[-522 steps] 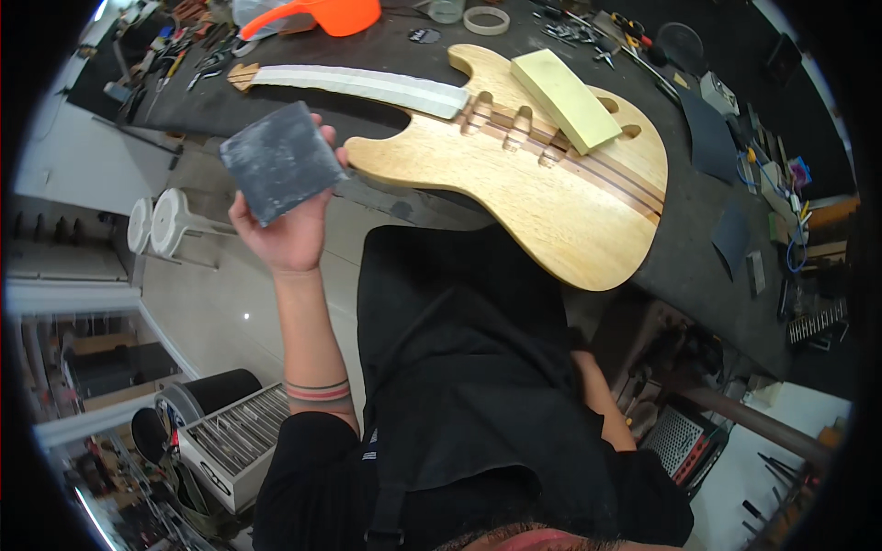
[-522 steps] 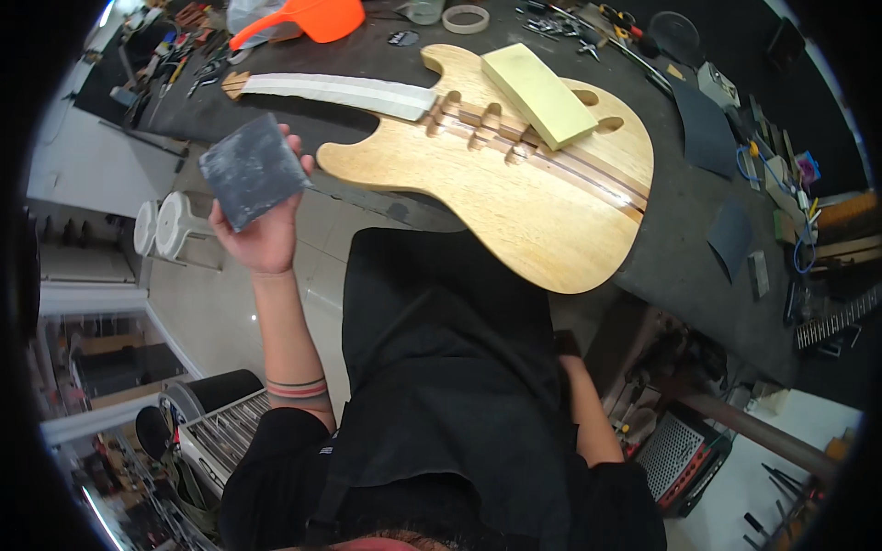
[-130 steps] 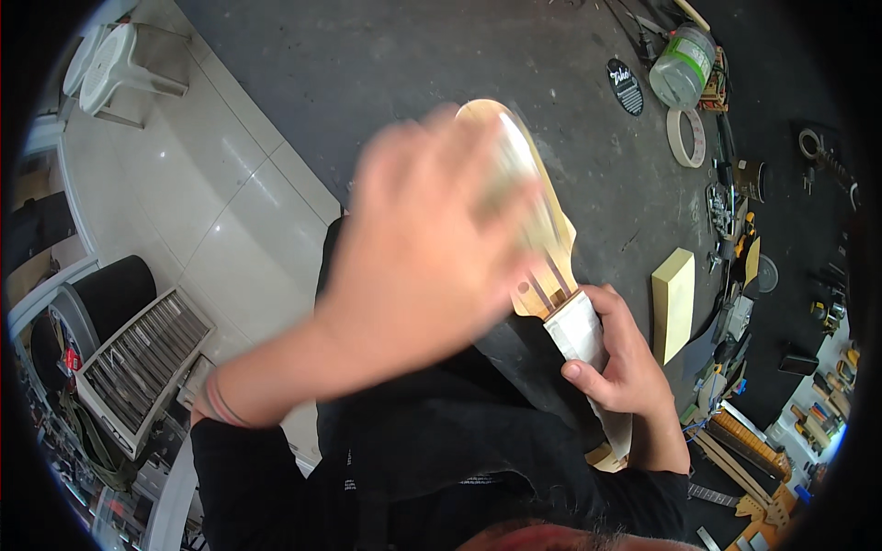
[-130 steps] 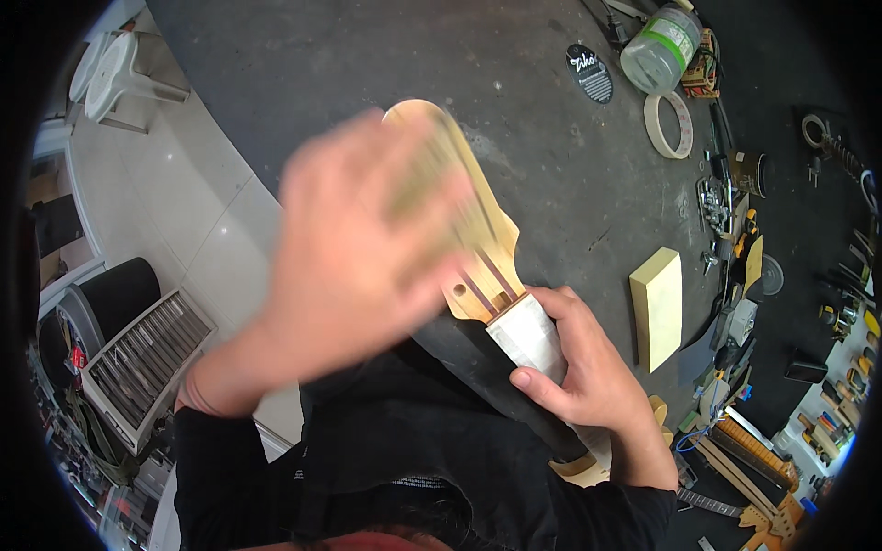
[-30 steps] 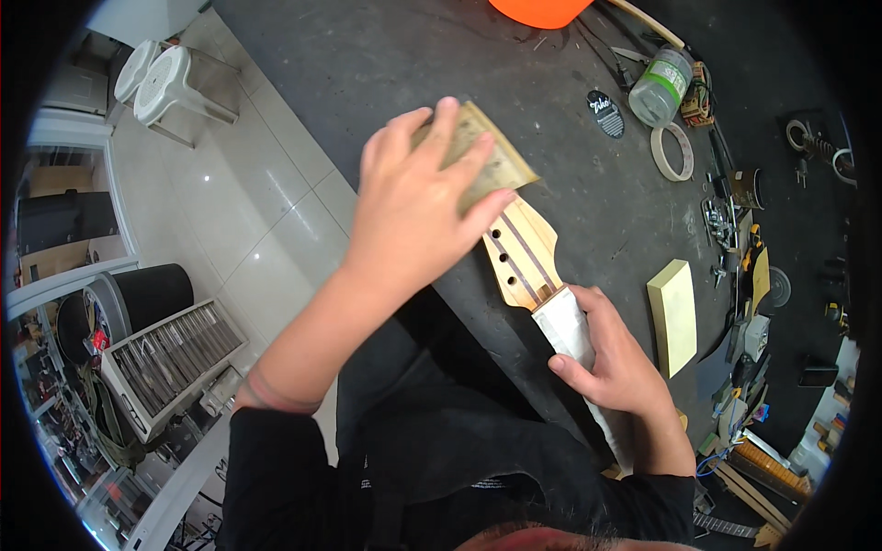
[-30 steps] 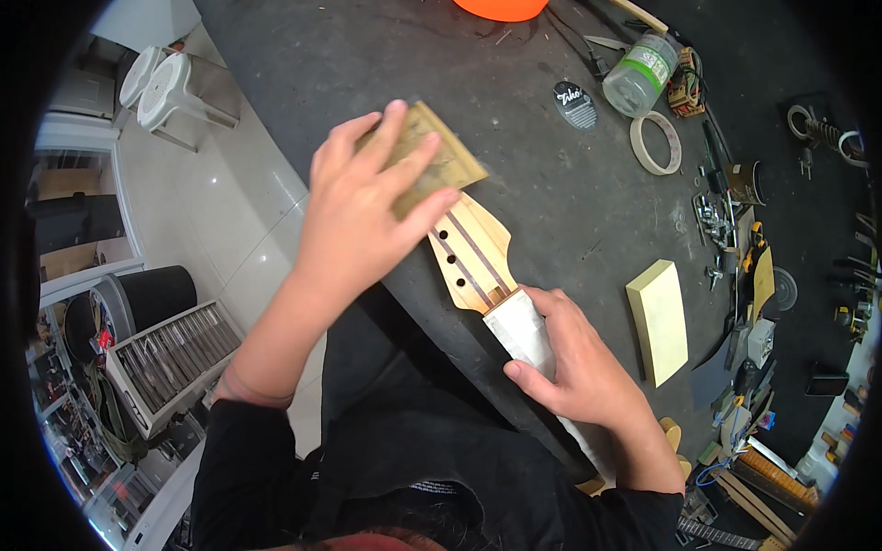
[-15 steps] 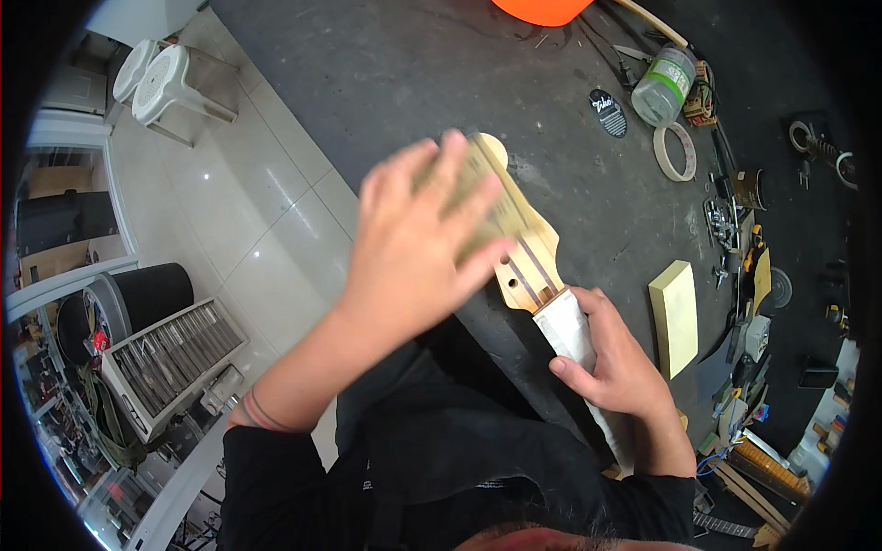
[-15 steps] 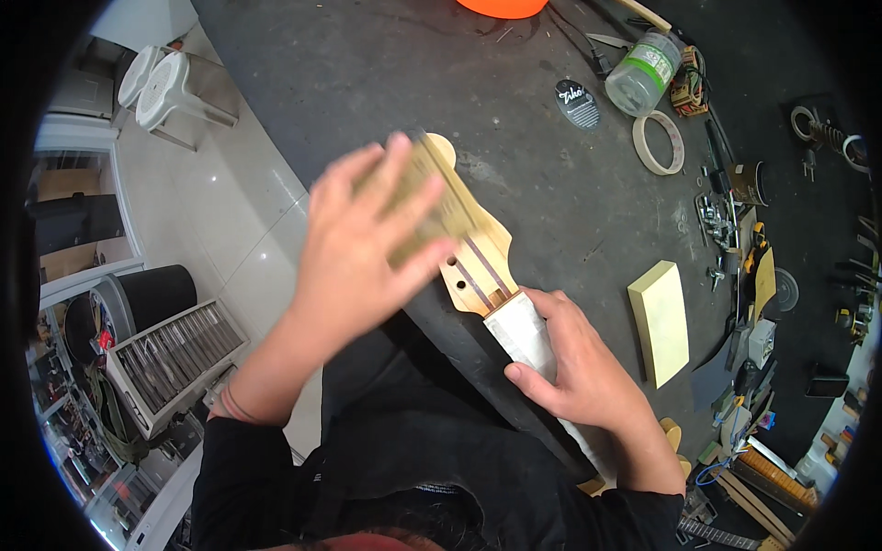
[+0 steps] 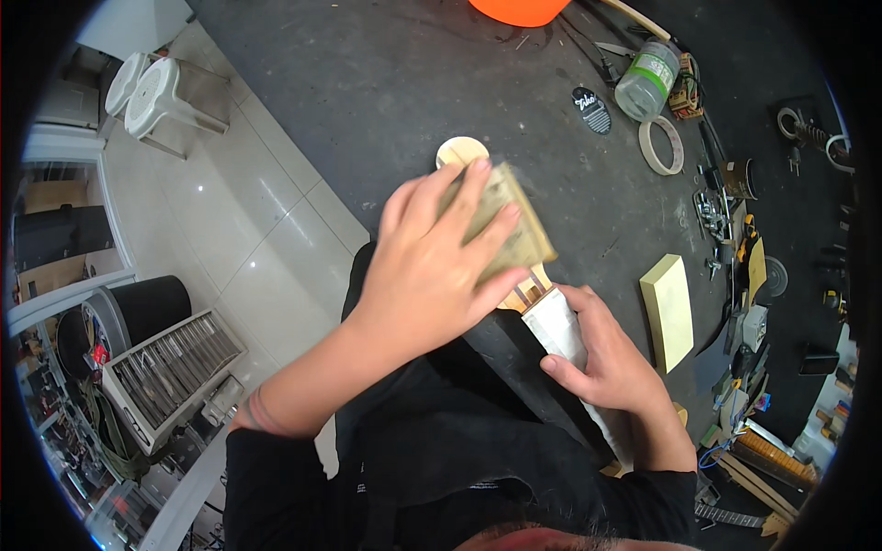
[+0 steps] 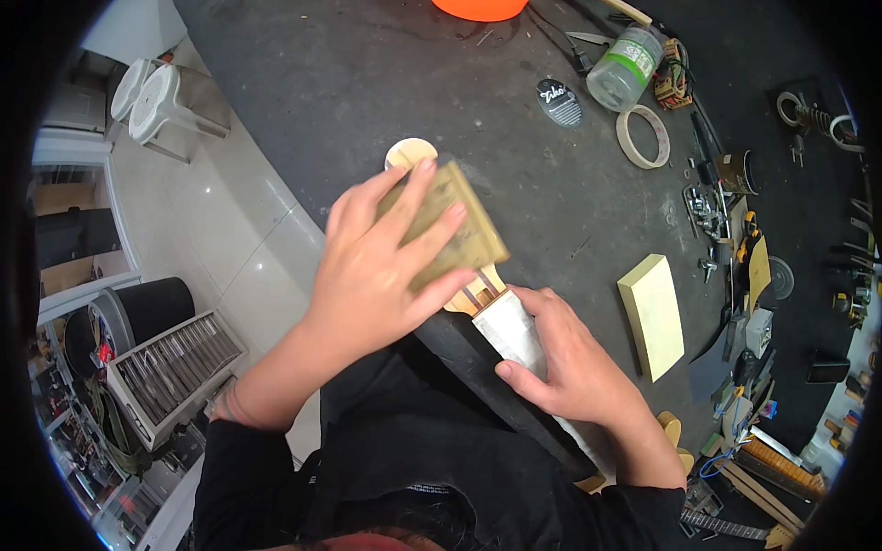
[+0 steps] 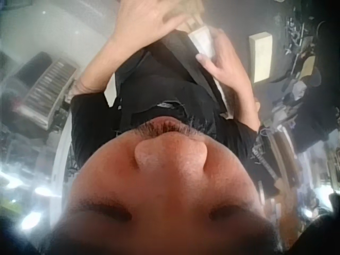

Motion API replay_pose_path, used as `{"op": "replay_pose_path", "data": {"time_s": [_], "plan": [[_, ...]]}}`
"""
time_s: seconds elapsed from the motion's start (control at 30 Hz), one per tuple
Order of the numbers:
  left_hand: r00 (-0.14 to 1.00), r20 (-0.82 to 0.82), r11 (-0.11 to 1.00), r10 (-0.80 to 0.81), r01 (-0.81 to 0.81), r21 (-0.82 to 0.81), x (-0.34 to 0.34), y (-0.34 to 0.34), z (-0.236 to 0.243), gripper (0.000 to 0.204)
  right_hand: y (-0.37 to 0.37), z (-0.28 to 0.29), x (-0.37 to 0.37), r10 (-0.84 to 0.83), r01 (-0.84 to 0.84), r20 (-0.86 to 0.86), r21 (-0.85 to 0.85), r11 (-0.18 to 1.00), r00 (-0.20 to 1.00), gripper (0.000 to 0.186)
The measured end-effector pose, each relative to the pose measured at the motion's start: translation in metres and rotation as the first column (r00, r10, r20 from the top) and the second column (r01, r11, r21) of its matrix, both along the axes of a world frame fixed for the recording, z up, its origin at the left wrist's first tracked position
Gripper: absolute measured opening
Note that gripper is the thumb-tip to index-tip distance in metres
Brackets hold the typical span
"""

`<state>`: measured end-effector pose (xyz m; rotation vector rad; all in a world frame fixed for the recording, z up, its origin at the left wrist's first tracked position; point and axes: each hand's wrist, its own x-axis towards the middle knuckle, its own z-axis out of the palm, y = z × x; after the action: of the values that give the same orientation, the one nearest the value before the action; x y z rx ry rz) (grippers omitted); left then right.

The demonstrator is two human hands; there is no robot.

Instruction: The person sands the wooden body and headstock of an electric guitar using a sanding block and a sponge.

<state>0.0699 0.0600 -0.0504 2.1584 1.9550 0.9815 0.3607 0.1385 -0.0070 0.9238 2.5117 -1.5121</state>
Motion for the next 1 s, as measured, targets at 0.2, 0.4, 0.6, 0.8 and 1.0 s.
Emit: {"op": "replay_pose_path", "data": {"time_s": [0.2,0.4,0.6,0.8,1.0], "plan": [[0.988,-0.097,0.993,0.118,-0.12,-0.009,-0.02,0.024,0.0,0.06,0.001,0.004,-0.004,0.032,-0.032,-0.005,0.026,0.999,0.999,0.088],[0.989,-0.095,0.992,0.113,-0.117,-0.041,-0.038,0.007,-0.002,0.057,-0.001,0.006,-0.004,0.017,-0.016,-0.011,0.038,0.999,1.0,0.084],[0.999,-0.04,0.999,-0.016,0.014,-0.032,0.004,0.004,0.004,0.053,0.0,0.007,-0.004,0.004,-0.004,0.002,0.034,0.999,1.0,0.084],[0.986,-0.13,0.994,0.105,-0.107,-0.01,-0.012,0.031,0.0,0.054,0.002,0.001,-0.002,0.06,-0.058,-0.03,0.073,0.996,0.998,0.091],[0.982,-0.154,0.993,0.107,-0.114,-0.037,-0.03,0.003,0.0,0.056,0.003,-0.004,0.002,0.087,-0.081,-0.052,0.102,0.991,0.995,0.092]]}}
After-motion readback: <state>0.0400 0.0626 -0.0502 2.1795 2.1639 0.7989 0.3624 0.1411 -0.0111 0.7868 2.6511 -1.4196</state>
